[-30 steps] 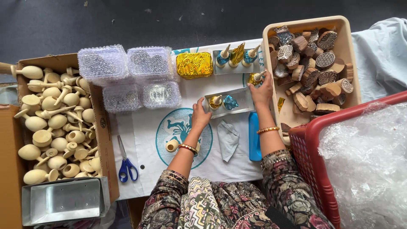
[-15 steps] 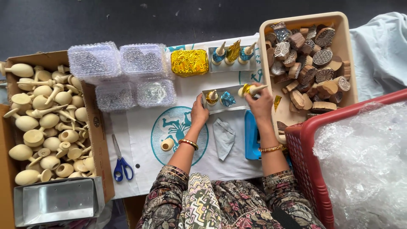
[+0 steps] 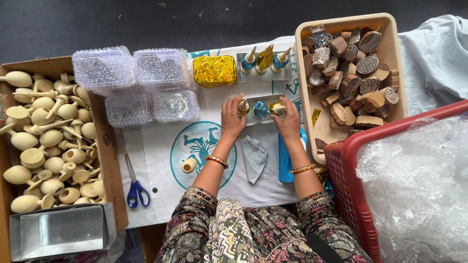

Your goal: Wrapping small decorative wooden objects in gold foil and paper at a workstation.

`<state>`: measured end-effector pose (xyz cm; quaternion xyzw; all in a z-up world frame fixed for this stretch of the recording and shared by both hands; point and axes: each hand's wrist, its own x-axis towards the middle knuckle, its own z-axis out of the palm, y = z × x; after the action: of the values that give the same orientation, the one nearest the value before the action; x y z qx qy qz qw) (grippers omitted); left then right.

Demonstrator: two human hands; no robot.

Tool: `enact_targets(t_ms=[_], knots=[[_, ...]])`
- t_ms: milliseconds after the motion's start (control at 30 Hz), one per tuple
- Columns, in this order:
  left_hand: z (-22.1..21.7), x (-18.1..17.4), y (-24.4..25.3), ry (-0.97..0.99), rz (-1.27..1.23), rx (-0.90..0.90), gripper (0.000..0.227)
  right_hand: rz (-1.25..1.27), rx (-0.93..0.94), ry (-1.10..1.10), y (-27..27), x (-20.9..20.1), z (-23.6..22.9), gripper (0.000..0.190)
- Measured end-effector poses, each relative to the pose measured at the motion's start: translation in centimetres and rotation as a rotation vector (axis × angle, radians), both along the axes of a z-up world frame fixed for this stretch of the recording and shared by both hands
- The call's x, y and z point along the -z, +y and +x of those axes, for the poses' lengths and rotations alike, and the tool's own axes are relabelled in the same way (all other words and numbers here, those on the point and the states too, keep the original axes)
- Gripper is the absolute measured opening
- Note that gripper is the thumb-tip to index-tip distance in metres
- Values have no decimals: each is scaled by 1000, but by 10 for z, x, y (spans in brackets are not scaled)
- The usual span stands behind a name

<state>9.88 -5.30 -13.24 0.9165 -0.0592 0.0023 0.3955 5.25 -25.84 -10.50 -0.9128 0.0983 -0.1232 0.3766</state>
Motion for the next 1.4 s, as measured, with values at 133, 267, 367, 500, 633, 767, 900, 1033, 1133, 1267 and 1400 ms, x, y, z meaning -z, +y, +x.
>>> enact_targets(t_ms=[133,267,367,500,633,767,900,1033,1133,1267,1400], knots=[[8,10,-2,43,-31,117,63,100,208,4,13,-4,-20,49],[5,6,2,14,-69,118,59,160,326,20,33,9,-45,34],[9,-4,4,16,-46,151,58,44,266,-94,44,-18,-43,35],[8,-8,5,42,-36,188,58,-296,12,-143,47,-64,-17,46],[12,-13,5,43,-53,175,58,-469,-141,-53,41,-65,3,41],[12,-10,6,41,-55,185,55,-416,-167,-12,36,-54,4,31],[14,-9,5,28,-79,193,54,-388,-143,-29,36,-53,10,25],[17,2,-1,15,-81,204,52,-407,-90,-44,43,-56,14,26],[20,6,-4,-3,-90,204,53,-398,-76,-53,44,-59,16,32],[16,5,-1,32,-60,205,64,-356,-65,-71,43,-72,10,40],[12,5,5,20,-33,171,76,-210,-29,-160,36,-66,-6,36]])
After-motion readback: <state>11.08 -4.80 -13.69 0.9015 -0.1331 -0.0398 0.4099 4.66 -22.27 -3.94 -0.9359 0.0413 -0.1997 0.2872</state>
